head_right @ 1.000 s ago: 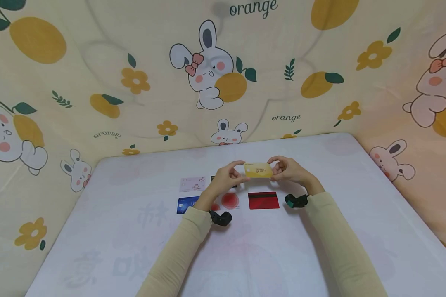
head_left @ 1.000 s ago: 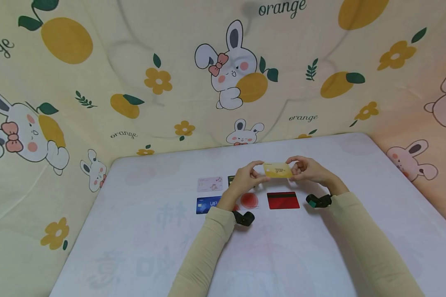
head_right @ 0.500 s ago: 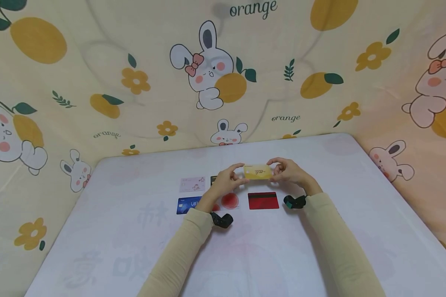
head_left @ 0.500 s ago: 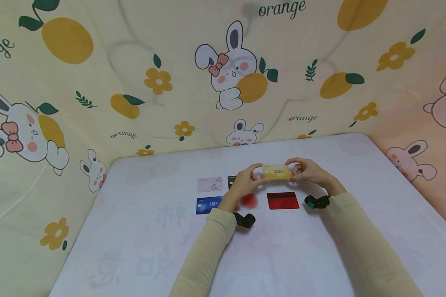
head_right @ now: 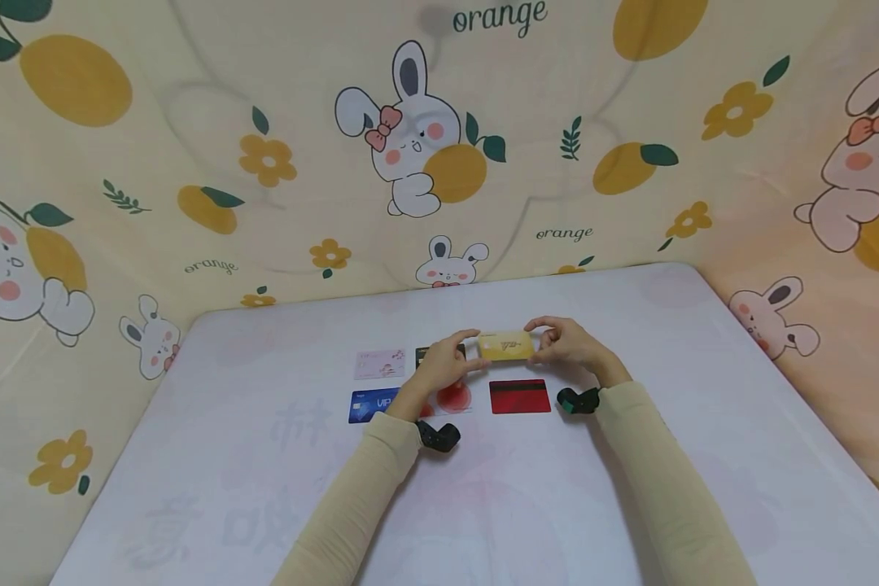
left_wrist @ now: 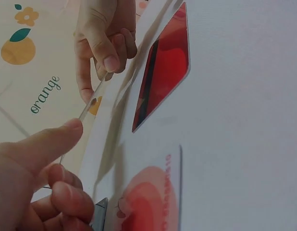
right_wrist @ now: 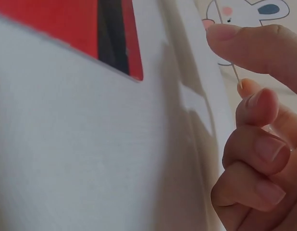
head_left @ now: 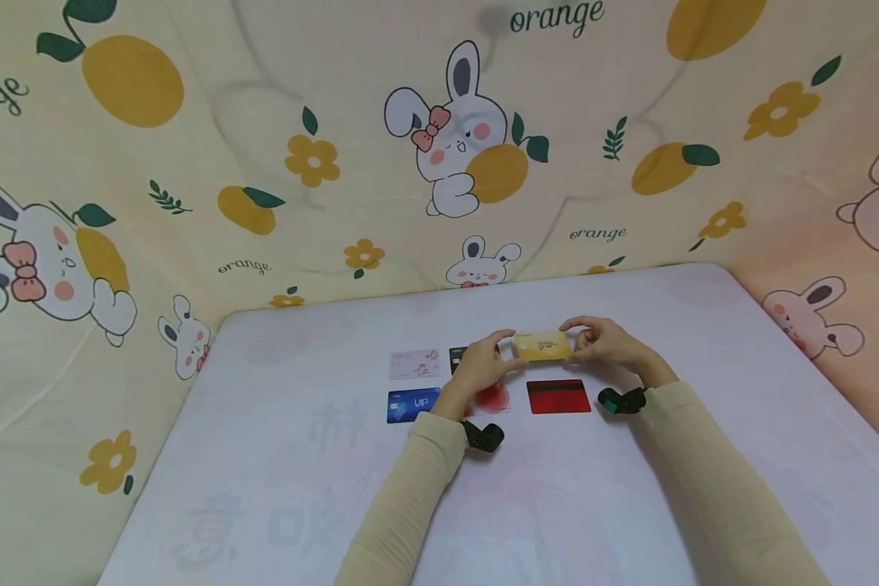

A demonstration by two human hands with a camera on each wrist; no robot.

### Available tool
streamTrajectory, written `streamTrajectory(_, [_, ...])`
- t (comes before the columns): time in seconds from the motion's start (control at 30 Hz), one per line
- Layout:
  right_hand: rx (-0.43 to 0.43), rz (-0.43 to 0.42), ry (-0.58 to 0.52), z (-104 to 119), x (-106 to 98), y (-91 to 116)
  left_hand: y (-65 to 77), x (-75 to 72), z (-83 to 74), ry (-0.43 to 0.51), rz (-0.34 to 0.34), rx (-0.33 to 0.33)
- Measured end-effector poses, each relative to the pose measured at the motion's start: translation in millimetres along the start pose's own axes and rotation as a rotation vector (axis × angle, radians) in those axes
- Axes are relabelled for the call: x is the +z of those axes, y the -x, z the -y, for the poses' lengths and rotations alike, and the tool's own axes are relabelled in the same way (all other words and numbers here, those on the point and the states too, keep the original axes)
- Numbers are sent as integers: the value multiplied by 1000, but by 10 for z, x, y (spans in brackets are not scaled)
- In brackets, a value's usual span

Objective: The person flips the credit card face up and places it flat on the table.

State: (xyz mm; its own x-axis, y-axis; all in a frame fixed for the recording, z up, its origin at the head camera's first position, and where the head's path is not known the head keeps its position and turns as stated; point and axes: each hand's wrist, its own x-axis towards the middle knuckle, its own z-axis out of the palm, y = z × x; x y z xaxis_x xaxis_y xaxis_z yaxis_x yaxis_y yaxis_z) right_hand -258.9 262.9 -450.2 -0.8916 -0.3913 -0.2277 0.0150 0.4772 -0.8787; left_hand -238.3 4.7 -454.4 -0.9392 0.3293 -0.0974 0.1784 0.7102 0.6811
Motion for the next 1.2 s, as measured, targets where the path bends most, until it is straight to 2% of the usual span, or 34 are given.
streamTrajectory(0.3, [-23,10,37,-34,20,-17,24,-1,-21,26,60,-61])
streamTrajectory(0.47, [3,9,53,-52,22,-41,29,-3,-36,-8,47,-70])
streamTrajectory(0.63, [26,15,51,-53,29,-48,19,3,-40,47,75,-87])
streamTrajectory(0.83, [-29,28,49,-58,36,-49,8,9,-38,81,95,-119])
streamTrajectory(1.07, [101,-3,129,-42,48,-95,-20,17,-39,92,129,-153])
streamTrajectory(1.2, [128,-9,139,-24,60,-94,-19,19,-44,67,129,-144])
